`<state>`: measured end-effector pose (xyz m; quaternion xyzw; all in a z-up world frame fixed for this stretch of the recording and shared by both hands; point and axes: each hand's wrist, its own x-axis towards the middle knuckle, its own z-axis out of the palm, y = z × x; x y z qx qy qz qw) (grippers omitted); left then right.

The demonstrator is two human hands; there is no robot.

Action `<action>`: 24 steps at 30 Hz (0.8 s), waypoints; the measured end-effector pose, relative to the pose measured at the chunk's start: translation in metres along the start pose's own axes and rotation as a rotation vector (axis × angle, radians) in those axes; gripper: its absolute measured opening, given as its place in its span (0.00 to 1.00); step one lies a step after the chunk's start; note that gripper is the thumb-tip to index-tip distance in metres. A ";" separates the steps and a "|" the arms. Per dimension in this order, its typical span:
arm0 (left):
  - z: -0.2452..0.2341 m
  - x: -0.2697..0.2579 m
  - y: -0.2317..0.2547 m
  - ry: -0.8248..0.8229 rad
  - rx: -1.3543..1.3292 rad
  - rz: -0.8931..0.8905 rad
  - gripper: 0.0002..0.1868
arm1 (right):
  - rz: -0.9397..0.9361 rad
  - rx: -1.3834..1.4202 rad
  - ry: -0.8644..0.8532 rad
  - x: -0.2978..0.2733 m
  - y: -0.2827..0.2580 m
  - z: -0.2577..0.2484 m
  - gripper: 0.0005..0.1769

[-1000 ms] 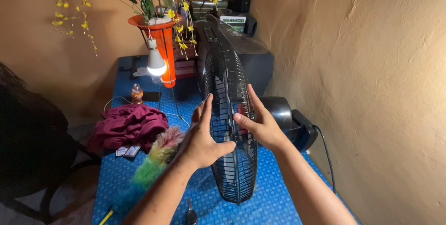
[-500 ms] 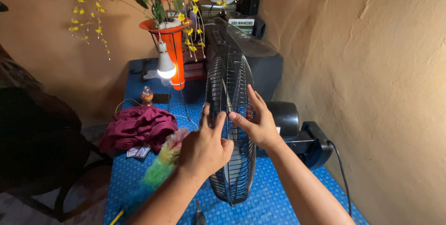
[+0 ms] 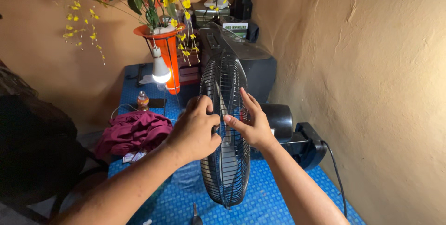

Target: The person assembles a table fan by attaching the front and rear wire cages to the motor housing, securing the blades, and plugging the unit into a wall socket. The person then turns the fan on and briefly uses a duster near the running fan.

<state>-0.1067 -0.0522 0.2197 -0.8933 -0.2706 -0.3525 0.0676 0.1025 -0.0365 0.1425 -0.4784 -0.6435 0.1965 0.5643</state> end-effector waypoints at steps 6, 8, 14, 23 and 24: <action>0.016 -0.007 -0.003 -0.093 -0.030 -0.134 0.08 | 0.018 -0.017 0.033 0.003 0.002 -0.003 0.55; 0.020 -0.017 0.001 0.040 -0.058 -0.173 0.11 | 0.034 -0.043 0.043 0.004 0.001 0.000 0.54; 0.025 -0.032 0.008 -0.059 -0.130 -0.462 0.30 | -0.024 0.120 0.018 0.013 0.016 0.003 0.51; 0.094 -0.035 -0.035 0.153 -0.335 -0.287 0.59 | -0.010 0.282 -0.028 0.033 0.019 -0.003 0.49; 0.102 -0.037 -0.038 0.139 -0.348 -0.301 0.57 | 0.028 0.311 -0.019 0.035 0.018 -0.003 0.48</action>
